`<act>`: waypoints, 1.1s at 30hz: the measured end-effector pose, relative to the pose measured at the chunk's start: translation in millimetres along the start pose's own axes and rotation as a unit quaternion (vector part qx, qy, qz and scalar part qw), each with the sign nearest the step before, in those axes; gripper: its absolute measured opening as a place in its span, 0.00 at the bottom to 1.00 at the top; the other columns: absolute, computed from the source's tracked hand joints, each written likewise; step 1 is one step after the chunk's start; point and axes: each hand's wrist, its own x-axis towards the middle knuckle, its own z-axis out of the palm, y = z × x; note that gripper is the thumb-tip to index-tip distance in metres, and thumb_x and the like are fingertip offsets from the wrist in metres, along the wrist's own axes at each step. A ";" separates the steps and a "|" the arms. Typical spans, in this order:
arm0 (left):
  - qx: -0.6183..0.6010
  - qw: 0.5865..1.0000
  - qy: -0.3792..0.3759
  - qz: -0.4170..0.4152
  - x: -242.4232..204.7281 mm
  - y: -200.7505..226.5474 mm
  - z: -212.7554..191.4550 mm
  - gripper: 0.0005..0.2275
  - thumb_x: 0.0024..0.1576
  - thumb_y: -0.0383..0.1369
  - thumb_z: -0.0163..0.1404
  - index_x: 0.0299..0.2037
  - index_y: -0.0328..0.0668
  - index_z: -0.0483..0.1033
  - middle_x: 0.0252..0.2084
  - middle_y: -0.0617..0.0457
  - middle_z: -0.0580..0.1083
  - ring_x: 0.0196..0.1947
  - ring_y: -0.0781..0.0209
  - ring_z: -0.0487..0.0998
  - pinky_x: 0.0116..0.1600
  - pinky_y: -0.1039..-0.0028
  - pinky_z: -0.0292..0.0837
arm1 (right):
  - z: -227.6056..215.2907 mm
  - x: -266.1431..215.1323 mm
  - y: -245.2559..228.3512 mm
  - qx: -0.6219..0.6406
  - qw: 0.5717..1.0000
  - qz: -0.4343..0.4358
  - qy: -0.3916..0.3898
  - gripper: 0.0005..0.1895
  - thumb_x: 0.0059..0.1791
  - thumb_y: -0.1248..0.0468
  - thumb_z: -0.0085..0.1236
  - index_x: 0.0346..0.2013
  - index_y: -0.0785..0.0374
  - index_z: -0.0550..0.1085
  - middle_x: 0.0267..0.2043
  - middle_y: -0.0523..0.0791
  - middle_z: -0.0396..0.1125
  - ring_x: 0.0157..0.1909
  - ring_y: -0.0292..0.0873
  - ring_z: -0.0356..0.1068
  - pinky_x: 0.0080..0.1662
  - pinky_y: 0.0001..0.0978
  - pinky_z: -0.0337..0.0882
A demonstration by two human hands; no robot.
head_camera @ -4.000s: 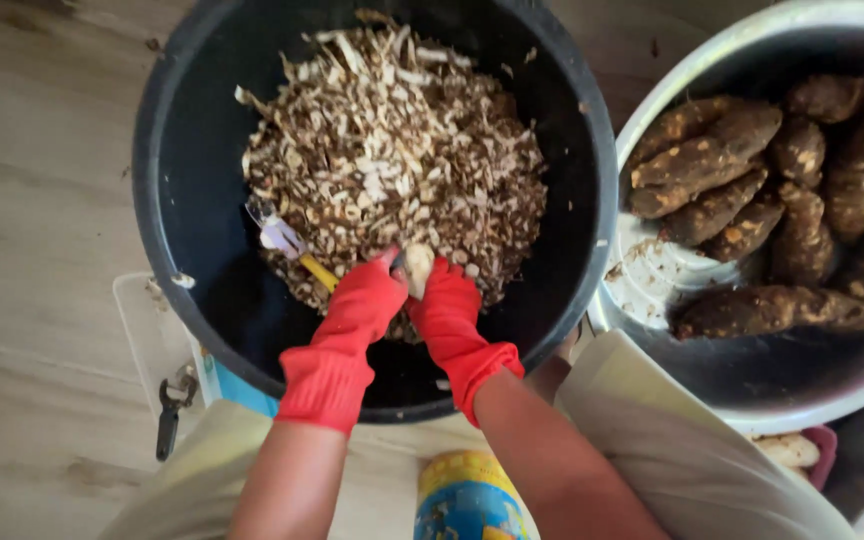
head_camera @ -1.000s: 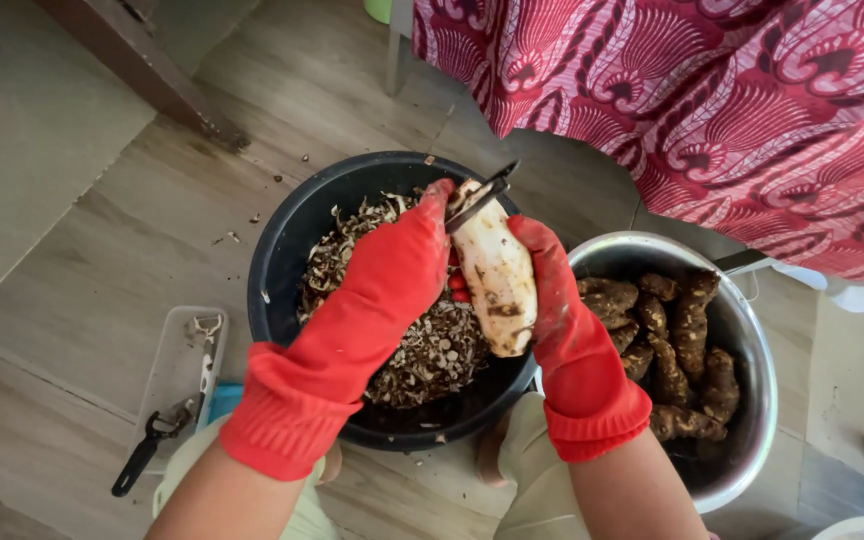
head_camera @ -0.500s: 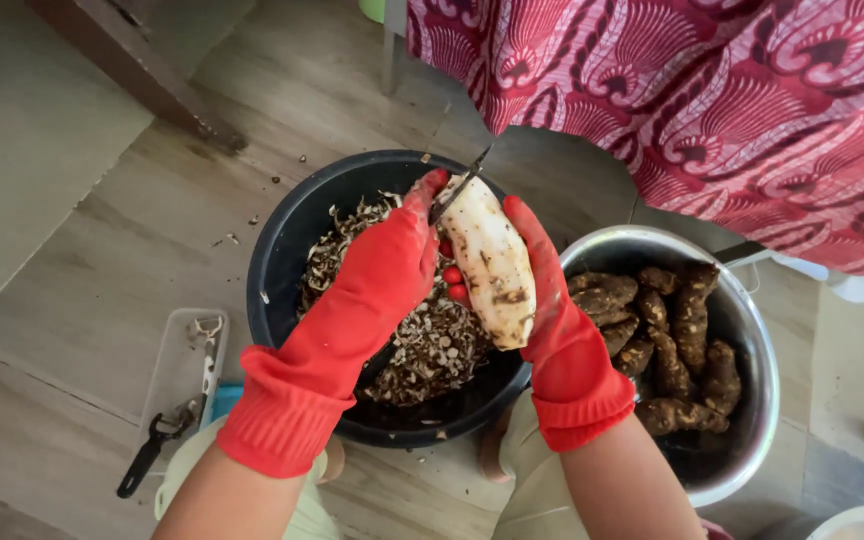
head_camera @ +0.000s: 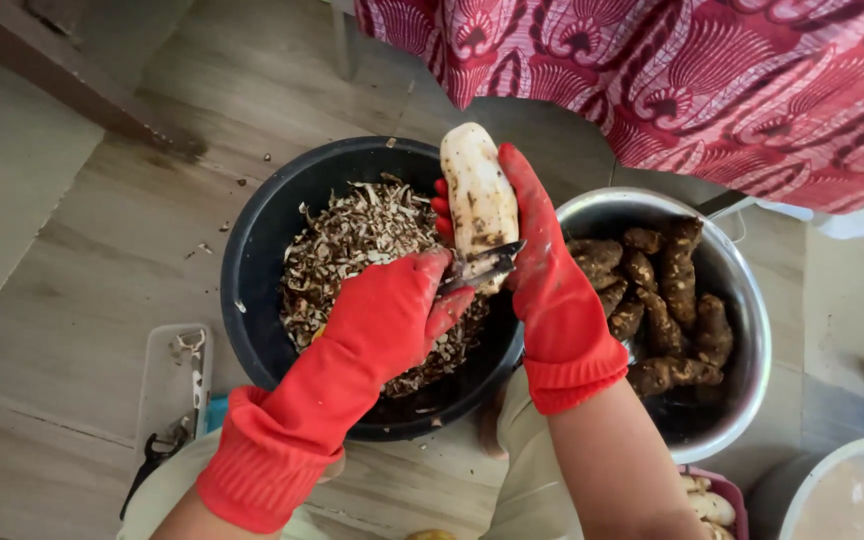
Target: Peeling root vegetables with a hand peeler and placing them in a bowl.
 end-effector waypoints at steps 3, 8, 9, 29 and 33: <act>0.017 1.000 -0.017 0.018 3.5 -7.3 2.4 0.25 0.60 0.57 0.41 0.65 0.61 0.63 0.51 0.53 0.76 0.51 0.41 0.79 0.54 0.48 0.77 | -7.6 4.5 -2.5 -0.035 0.999 0.012 0.004 0.37 0.47 0.39 0.53 0.46 0.73 0.78 0.46 0.60 0.74 0.45 0.60 0.78 0.49 0.53 0.80; -0.032 0.996 0.007 0.083 -2.1 -9.6 -15.8 0.23 0.61 0.53 0.42 0.60 0.53 0.70 0.48 0.46 0.79 0.48 0.35 0.79 0.52 0.47 0.78 | 10.6 -12.9 2.0 -0.117 0.993 0.002 0.013 0.24 0.47 0.43 0.56 0.46 0.58 0.79 0.39 0.61 0.76 0.36 0.61 0.78 0.41 0.48 0.82; -0.036 0.994 0.022 0.100 -3.2 -14.1 -14.4 0.22 0.60 0.53 0.43 0.60 0.53 0.70 0.48 0.45 0.79 0.48 0.35 0.79 0.52 0.47 0.77 | 24.6 -21.8 4.6 -0.132 0.988 0.001 0.075 0.35 0.44 0.42 0.59 0.42 0.77 0.77 0.37 0.65 0.74 0.35 0.64 0.77 0.41 0.54 0.80; -0.100 0.993 -0.047 0.033 -6.5 3.1 -23.9 0.25 0.61 0.54 0.41 0.65 0.57 0.69 0.56 0.48 0.77 0.55 0.38 0.77 0.59 0.51 0.74 | 23.6 -20.7 11.2 -0.006 0.995 -0.036 0.096 0.30 0.46 0.50 0.63 0.40 0.82 0.75 0.38 0.66 0.73 0.38 0.64 0.77 0.43 0.53 0.80; -0.161 0.985 0.011 -0.066 11.0 3.6 -0.9 0.20 0.60 0.59 0.35 0.54 0.68 0.71 0.43 0.54 0.81 0.49 0.42 0.80 0.52 0.54 0.78 | 11.0 -6.2 9.5 -0.003 0.996 -0.036 0.076 0.33 0.46 0.47 0.62 0.42 0.82 0.75 0.40 0.64 0.73 0.41 0.62 0.77 0.48 0.50 0.79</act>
